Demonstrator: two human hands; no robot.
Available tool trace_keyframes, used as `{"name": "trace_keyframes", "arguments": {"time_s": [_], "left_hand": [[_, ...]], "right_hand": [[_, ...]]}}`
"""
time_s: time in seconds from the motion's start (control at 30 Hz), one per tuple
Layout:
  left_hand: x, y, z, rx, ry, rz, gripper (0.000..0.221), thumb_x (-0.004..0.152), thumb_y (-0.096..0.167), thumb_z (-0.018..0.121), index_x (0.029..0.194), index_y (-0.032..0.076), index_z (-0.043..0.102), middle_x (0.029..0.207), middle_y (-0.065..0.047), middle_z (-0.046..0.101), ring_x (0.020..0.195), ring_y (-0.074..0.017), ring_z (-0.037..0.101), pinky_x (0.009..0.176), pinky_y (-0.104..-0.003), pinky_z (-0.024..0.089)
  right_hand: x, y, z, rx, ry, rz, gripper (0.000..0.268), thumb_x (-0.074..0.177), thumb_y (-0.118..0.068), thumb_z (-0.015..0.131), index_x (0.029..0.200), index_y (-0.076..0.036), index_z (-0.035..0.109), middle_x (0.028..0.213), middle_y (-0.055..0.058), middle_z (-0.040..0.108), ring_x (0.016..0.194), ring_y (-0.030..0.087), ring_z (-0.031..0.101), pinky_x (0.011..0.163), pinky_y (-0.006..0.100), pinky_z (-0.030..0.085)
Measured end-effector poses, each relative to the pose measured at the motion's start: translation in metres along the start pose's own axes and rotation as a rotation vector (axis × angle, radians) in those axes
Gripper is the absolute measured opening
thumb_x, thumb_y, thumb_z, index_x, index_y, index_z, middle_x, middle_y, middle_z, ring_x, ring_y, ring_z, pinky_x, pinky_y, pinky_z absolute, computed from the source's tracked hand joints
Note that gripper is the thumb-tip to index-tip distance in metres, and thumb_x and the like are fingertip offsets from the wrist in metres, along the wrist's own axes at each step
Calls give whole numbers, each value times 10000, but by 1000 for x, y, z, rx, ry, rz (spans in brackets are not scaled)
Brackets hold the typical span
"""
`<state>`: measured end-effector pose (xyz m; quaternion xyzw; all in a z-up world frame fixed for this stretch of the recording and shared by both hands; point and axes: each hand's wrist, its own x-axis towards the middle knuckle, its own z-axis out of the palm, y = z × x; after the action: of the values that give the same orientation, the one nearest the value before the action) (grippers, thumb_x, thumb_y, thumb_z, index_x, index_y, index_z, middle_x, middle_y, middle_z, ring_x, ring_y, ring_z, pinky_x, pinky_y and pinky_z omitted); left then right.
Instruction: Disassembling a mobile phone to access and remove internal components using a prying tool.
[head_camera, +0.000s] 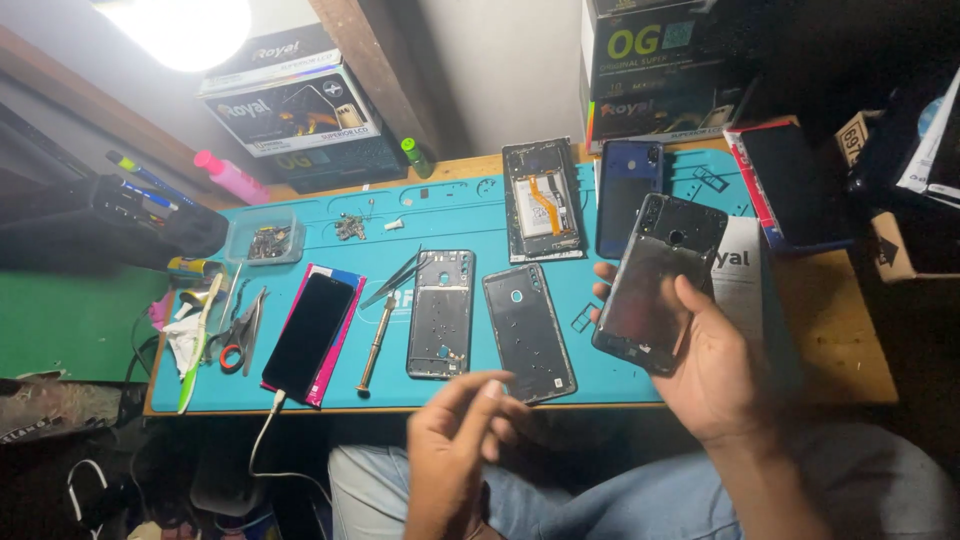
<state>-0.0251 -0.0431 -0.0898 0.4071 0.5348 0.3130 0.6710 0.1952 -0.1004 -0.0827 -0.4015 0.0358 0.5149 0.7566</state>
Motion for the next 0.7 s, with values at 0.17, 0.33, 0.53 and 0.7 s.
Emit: {"name": "trace_keyframes", "arguments": {"time_s": [0.17,0.33,0.53,0.7], "left_hand": [[41,25,-65,838,283,560,236,954,146,752,1171,90,825,1059,-77,823,920,-204,725,719,-335,632],[78,4,-103,1107,365,851,314,957,113,768,1252,7,785,1163,-154,745,1063,-347,653,923,-476,552],[93,3,-107,1102,367,804,287,978,106,774,1237,-17,792,1128,-160,732,1046,-329,697,835,-451,597],[93,10,-109,1014,315,716,278,1014,67,702,1266,-12,787,1074,-122,712,946,-291,704,793,-425,585]], "right_hand": [[4,6,-12,6,-79,-34,695,1088,-447,367,1589,22,475,1421,338,607,1245,446,601,1057,599,507],[14,16,-31,127,-292,-48,641,1105,-436,504,1572,3,504,1379,320,649,1268,456,644,1093,684,515],[5,8,6,-73,30,28,756,1033,-491,326,1624,-33,435,1451,301,557,1268,434,545,1103,669,461],[19,19,-28,48,-251,-61,694,1079,-462,537,1604,-12,475,1413,339,633,1241,447,649,1059,669,530]]}}
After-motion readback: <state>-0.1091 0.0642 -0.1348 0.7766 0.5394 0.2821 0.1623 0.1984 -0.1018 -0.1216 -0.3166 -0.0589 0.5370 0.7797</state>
